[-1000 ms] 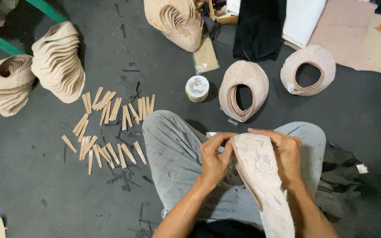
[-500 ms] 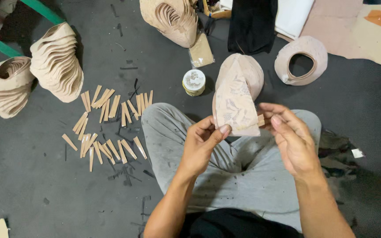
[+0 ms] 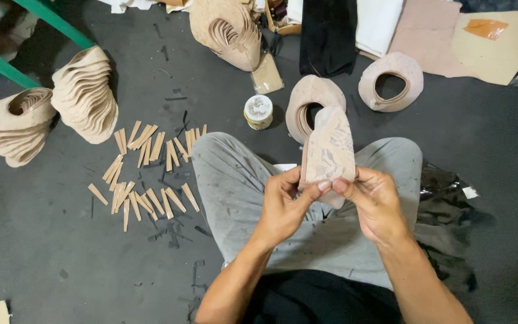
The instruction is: The person sits on the floor and attaches a fabric strap to the edge of a lace shoe upper, aligning the strap along the opening and securing it with wooden clothespins. They work on several shoe uppers one at a time, pressing the strap in place and clipping it before setting the piece aside.
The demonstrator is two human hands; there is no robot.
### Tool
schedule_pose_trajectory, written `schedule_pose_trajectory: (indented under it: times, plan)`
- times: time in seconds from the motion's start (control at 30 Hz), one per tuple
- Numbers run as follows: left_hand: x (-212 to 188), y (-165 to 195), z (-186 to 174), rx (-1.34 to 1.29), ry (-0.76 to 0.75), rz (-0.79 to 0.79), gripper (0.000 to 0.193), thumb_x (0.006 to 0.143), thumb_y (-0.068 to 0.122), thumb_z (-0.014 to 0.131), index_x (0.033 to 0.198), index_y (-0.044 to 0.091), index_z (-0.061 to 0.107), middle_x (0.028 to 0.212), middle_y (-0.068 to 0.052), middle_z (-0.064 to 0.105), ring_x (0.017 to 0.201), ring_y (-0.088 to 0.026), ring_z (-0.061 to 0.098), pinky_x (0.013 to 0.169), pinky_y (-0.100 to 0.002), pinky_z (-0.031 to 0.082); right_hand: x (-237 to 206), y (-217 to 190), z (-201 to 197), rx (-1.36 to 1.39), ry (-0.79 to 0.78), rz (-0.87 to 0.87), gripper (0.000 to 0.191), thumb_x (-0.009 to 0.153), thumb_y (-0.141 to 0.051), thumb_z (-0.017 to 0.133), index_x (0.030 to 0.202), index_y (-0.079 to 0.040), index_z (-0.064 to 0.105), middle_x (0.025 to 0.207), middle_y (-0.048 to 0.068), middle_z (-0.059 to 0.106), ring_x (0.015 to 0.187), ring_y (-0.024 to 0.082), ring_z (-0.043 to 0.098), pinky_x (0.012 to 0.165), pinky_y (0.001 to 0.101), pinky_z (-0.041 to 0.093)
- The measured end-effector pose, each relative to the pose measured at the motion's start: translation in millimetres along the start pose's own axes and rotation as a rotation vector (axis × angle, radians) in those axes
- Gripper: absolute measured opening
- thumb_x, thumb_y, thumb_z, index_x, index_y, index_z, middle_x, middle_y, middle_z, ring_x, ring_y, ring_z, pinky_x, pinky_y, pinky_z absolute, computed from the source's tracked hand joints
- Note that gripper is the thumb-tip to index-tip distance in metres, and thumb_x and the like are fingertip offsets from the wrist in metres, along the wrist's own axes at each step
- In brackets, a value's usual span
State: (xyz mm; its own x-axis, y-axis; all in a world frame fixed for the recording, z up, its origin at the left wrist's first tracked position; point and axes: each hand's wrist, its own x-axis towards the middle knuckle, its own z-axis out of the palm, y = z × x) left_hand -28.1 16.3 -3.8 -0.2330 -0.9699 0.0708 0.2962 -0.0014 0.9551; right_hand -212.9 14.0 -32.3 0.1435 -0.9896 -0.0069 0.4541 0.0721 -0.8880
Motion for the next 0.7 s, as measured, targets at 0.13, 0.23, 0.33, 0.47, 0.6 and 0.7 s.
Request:
schedule_pose_trajectory:
  times: [0.13, 0.23, 0.33, 0.47, 0.6, 0.7]
  plan:
    - [-6, 2, -6, 0.005, -0.079, -0.013, 0.017, 0.104, 0.011, 0.069, 0.111, -0.004, 0.072, 0.096, 0.001, 0.071, 0.087, -0.004, 0.060, 0.078, -0.022, 0.050, -13, -2, 2, 0.069, 0.009, -0.048, 0.022, 0.094, -0.006, 0.075, 0.112, 0.005, 0.073, 0.108, 0.011, 0.076, 0.098, 0.015, 0.070, 0.093, 0.0309, 0.053]
    - [-11, -2, -7, -0.030, -0.016, 0.011, 0.017, 0.103, 0.011, 0.071, 0.096, -0.004, 0.070, 0.087, 0.002, 0.069, 0.081, -0.004, 0.058, 0.073, -0.023, 0.047, -21, -5, 0, 0.075, 0.010, -0.058, 0.022, 0.093, -0.005, 0.074, 0.113, 0.005, 0.073, 0.109, 0.011, 0.076, 0.100, 0.015, 0.070, 0.094, 0.0310, 0.053]
    - [-17, -3, -5, 0.037, 0.027, 0.040, 0.019, 0.103, 0.012, 0.071, 0.090, -0.002, 0.070, 0.079, 0.005, 0.064, 0.074, -0.002, 0.052, 0.066, -0.021, 0.042, -25, -9, -2, 0.094, -0.002, 0.036, 0.023, 0.092, -0.004, 0.073, 0.113, 0.006, 0.074, 0.108, 0.012, 0.077, 0.097, 0.016, 0.071, 0.091, 0.0316, 0.054]
    - [-18, 2, -1, 0.120, 0.007, 0.125, 0.016, 0.101, 0.013, 0.072, 0.090, 0.001, 0.072, 0.080, 0.005, 0.066, 0.077, -0.001, 0.053, 0.069, -0.021, 0.044, -22, -13, -6, 0.000, -0.028, 0.075, 0.025, 0.087, 0.002, 0.075, 0.112, 0.007, 0.074, 0.108, 0.014, 0.078, 0.096, 0.018, 0.072, 0.088, 0.0323, 0.054]
    - [-9, 5, -1, 0.051, 0.020, -0.043, 0.011, 0.095, 0.013, 0.073, 0.091, 0.002, 0.073, 0.077, 0.004, 0.068, 0.068, -0.003, 0.053, 0.061, -0.022, 0.042, -22, -10, -10, -0.062, 0.039, -0.014, 0.025, 0.088, 0.001, 0.076, 0.112, 0.006, 0.073, 0.110, 0.013, 0.076, 0.100, 0.018, 0.071, 0.092, 0.0337, 0.055]
    - [1, -1, -5, 0.027, 0.024, 0.022, 0.013, 0.097, 0.013, 0.073, 0.092, 0.001, 0.072, 0.080, 0.004, 0.068, 0.072, -0.002, 0.054, 0.064, -0.021, 0.043, -18, -4, -11, 0.002, 0.052, -0.007, 0.027, 0.090, -0.003, 0.074, 0.116, 0.006, 0.073, 0.113, 0.013, 0.076, 0.104, 0.018, 0.070, 0.096, 0.0335, 0.053]
